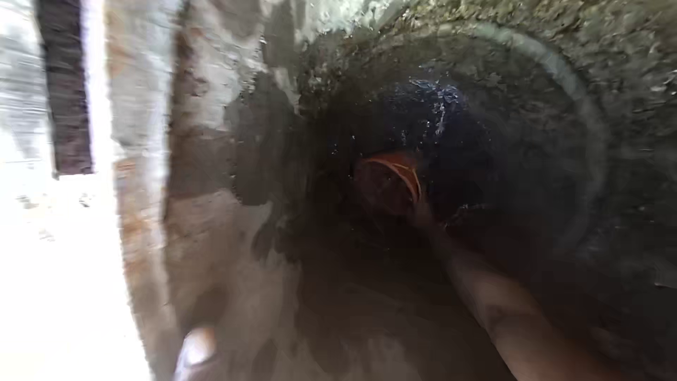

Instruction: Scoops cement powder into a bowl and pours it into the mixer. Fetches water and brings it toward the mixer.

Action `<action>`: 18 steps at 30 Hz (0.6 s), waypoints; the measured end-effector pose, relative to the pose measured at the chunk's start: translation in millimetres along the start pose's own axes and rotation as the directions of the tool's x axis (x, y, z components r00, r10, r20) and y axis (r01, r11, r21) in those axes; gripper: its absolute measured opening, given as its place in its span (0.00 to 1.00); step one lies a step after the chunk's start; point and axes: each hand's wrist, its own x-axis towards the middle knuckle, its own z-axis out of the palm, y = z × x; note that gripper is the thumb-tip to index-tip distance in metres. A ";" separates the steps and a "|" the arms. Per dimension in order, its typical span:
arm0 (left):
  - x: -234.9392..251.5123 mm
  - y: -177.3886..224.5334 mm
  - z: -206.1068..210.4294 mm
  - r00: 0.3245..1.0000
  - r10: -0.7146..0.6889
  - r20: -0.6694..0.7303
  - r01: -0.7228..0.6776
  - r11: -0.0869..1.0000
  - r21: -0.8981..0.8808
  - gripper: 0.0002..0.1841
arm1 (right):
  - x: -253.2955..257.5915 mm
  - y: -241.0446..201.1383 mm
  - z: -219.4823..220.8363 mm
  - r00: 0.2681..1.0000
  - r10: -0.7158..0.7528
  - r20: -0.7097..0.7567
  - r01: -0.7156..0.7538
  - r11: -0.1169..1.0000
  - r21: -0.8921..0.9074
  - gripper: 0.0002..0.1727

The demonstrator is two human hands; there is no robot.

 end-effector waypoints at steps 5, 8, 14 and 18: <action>2.1 15.2 17.0 0.997 -0.033 -0.067 0.037 0.997 0.061 0.10 | -1.9 -50.1 -44.7 0.978 0.075 0.196 -0.103 0.985 0.137 0.33; 5.3 8.7 10.8 0.999 -0.026 -0.042 0.032 0.987 0.159 0.16 | -48.4 -64.1 -88.3 0.952 0.059 0.299 -0.142 0.954 0.263 0.29; 4.9 14.1 6.7 0.998 -0.064 -0.012 0.065 0.960 0.273 0.20 | -204.2 -80.9 -206.0 0.909 -0.035 0.415 -0.190 0.853 0.487 0.29; -0.8 30.3 4.6 0.995 -0.097 -0.035 0.103 0.909 0.403 0.27 | -333.5 -83.9 -296.3 0.877 -0.179 0.446 -0.193 0.718 0.668 0.28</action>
